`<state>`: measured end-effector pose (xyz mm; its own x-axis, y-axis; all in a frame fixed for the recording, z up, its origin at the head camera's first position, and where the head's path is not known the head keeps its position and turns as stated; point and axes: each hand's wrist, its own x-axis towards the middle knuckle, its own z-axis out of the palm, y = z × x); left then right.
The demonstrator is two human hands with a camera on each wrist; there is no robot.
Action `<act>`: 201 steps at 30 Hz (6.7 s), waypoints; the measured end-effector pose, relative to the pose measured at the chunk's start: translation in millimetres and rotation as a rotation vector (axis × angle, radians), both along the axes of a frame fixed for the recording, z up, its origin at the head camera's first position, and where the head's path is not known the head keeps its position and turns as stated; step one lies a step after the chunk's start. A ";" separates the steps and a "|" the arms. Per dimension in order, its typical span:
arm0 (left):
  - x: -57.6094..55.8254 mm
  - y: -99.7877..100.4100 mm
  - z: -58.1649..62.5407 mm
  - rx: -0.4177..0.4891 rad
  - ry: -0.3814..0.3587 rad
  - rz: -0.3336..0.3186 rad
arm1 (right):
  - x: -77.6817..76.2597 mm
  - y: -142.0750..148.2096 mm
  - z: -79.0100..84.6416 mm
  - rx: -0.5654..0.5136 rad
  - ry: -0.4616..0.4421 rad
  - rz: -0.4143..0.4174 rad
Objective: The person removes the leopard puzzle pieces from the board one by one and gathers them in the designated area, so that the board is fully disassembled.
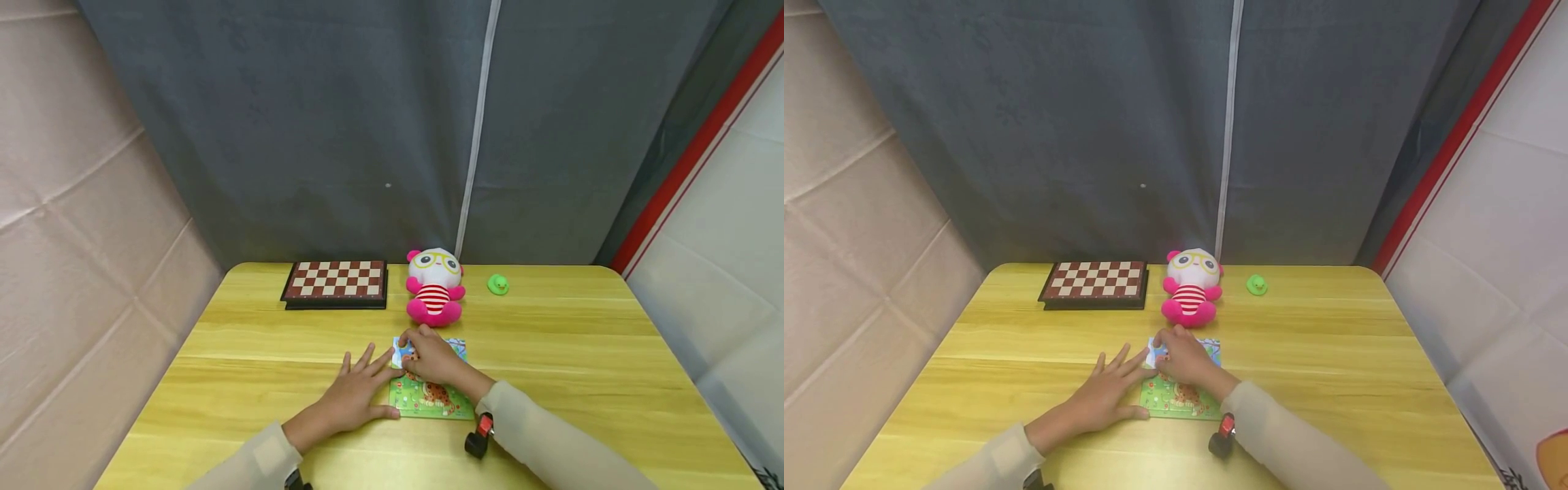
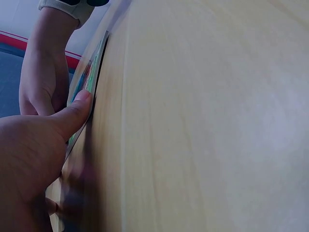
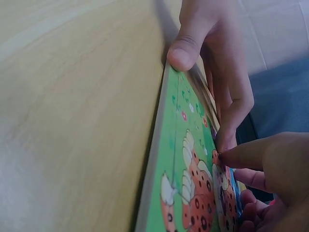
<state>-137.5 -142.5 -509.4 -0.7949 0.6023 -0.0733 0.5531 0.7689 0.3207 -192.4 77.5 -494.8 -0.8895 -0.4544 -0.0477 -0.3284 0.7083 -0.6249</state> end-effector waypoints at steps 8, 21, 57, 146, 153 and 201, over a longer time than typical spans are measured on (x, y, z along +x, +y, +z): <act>-0.4 -0.3 -0.1 0.003 0.001 -0.005 | 0.7 -0.4 2.9 -0.006 0.002 -0.008; -0.1 -0.3 1.2 0.009 0.000 -0.009 | 0.5 -1.2 -0.7 -0.002 0.026 -0.011; 1.3 0.8 1.6 -0.007 -0.023 0.007 | 1.8 -7.0 -1.3 0.054 0.038 -0.046; 2.1 0.3 3.2 0.003 -0.030 -0.017 | 12.6 75.8 1.2 -0.340 -0.081 -0.267; 2.0 0.0 3.6 -0.001 -0.032 -0.015 | 7.9 91.5 -1.1 -0.312 -0.074 -0.276; 2.3 0.1 5.5 0.001 -0.046 -0.011 | -21.2 151.3 -18.8 -0.179 0.043 -0.281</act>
<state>-135.2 -142.3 -503.9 -0.7838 0.6113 -0.1090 0.5465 0.7625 0.3463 -213.6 228.8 -513.6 -0.9808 -0.1885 0.0506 -0.1640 0.6552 -0.7374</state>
